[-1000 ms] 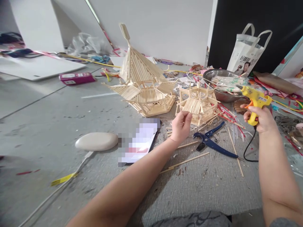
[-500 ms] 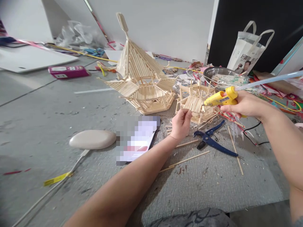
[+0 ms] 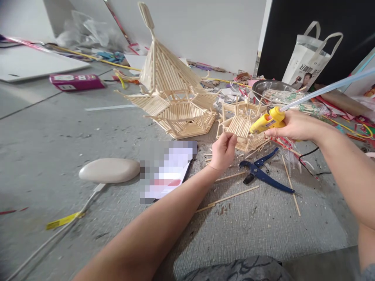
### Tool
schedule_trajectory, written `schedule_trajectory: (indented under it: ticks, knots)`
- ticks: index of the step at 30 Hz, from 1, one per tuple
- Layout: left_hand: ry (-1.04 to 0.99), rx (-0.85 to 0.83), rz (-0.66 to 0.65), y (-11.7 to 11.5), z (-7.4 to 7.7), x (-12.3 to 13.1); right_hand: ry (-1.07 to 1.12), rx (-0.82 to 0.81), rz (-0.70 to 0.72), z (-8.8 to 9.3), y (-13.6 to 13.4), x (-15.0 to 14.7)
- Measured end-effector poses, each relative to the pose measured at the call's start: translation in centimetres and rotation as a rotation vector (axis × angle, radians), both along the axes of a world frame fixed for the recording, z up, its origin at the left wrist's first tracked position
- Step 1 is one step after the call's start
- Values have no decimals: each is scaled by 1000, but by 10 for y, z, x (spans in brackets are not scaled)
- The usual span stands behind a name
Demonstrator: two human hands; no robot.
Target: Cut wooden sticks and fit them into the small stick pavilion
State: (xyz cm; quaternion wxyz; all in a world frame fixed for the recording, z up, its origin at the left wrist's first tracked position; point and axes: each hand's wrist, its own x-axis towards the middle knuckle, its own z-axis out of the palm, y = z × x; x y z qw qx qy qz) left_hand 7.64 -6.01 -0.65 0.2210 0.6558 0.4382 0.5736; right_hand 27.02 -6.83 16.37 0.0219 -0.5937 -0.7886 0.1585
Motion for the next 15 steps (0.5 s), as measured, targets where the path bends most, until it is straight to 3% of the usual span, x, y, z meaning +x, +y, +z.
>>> schedule_trajectory:
  ticks: [7,15]
  knots:
    - [3,-8,4,1,-2,0,142,22,36,-11,9,7]
    - [18,-17,0,1,-3,0,138,21,49,-10,8,6]
